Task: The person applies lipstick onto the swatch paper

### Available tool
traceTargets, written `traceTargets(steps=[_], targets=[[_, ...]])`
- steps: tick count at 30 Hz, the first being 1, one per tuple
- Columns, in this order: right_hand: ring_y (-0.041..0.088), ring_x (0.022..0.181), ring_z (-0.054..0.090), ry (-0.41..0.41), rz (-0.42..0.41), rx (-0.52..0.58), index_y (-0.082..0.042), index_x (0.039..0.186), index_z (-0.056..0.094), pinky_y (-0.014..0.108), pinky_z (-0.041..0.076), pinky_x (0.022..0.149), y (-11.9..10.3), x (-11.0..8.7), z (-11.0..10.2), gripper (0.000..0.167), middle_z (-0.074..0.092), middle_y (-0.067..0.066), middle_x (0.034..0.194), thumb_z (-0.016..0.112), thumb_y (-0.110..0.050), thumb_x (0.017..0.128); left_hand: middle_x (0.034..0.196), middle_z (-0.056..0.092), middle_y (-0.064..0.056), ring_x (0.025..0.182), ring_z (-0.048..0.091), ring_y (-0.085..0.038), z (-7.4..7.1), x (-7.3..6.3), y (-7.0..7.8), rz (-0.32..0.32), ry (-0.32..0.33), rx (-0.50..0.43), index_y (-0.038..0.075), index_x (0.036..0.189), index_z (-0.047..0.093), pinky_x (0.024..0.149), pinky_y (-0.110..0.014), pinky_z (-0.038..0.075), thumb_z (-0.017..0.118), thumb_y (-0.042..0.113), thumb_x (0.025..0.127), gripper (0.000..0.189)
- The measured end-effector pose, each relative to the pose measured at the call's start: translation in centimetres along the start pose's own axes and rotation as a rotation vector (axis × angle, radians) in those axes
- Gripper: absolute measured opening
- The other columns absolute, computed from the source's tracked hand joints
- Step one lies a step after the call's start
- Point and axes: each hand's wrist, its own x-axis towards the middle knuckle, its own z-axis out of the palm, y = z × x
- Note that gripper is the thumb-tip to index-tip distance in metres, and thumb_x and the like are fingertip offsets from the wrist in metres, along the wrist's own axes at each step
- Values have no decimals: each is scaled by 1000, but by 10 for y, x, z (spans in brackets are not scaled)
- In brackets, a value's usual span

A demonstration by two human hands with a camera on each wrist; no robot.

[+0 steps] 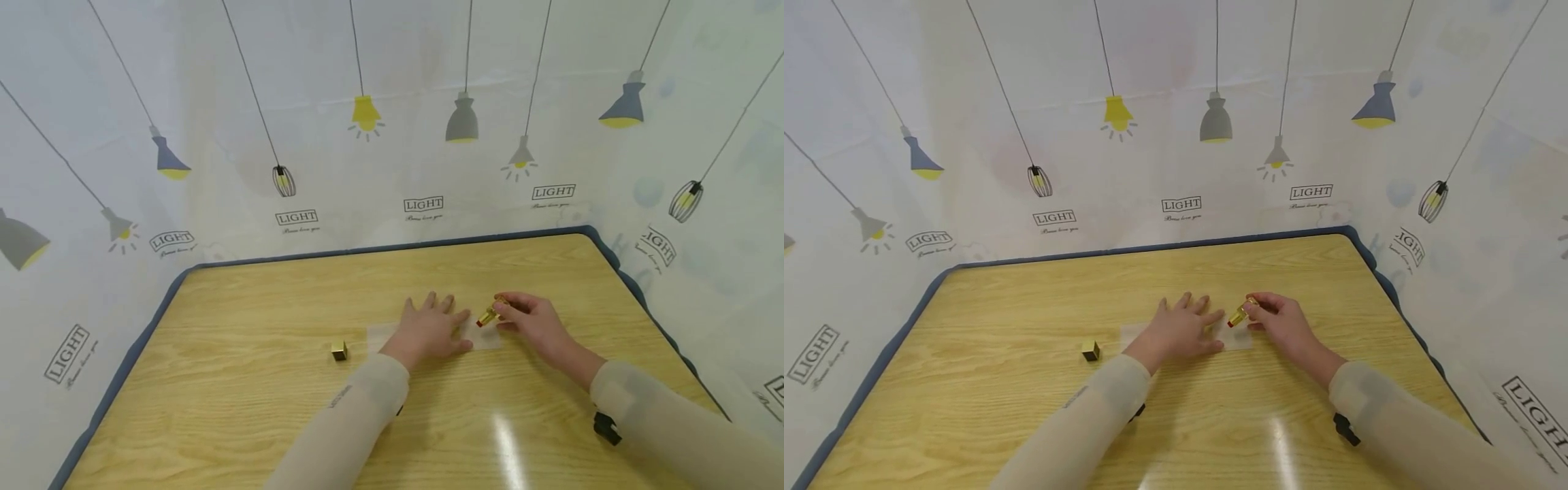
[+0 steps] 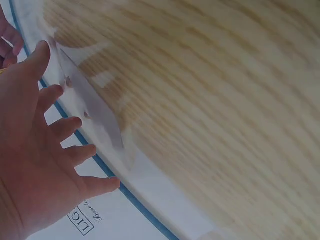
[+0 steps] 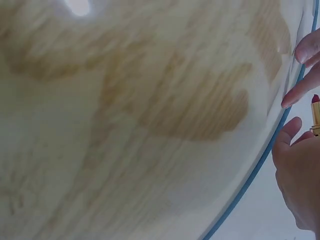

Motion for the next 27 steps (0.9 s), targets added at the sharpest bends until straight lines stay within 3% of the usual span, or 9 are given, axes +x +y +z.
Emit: traceTargets(steps=[9, 12, 19, 27], targets=[[2, 100, 68, -39, -45, -102, 12, 149, 52, 24, 63, 89, 2, 2, 6, 54, 60, 31, 142, 64, -23, 109, 181, 13, 6, 168, 15, -32, 6, 1, 0, -23, -34, -37, 48, 168, 22, 128, -69, 26, 44, 75, 103, 74], [4, 101, 70, -66, -54, -151, 12, 148, 53, 27, 64, 90, 2, 2, 8, 54, 60, 32, 144, 63, -25, 109, 181, 12, 7, 168, 15, -32, 8, 2, -1, -18, -37, -26, 49, 168, 20, 129, -69, 26, 42, 76, 103, 74], [25, 104, 75, -93, -38, -234, 11, 145, 55, 31, 65, 88, 5, 4, 13, 51, 65, 31, 136, 63, -24, 109, 181, 9, 7, 168, 14, -32, 7, 0, -1, -12, -44, -11, 49, 168, 17, 129, -68, 25, 40, 78, 102, 75], [20, 103, 75, -94, -34, -247, 12, 143, 57, 28, 65, 86, 5, 5, 17, 49, 67, 30, 134, 64, -22, 109, 181, 8, 7, 168, 12, -32, 3, -3, -2, -10, -67, -21, 48, 169, 15, 130, -69, 22, 42, 80, 101, 79]])
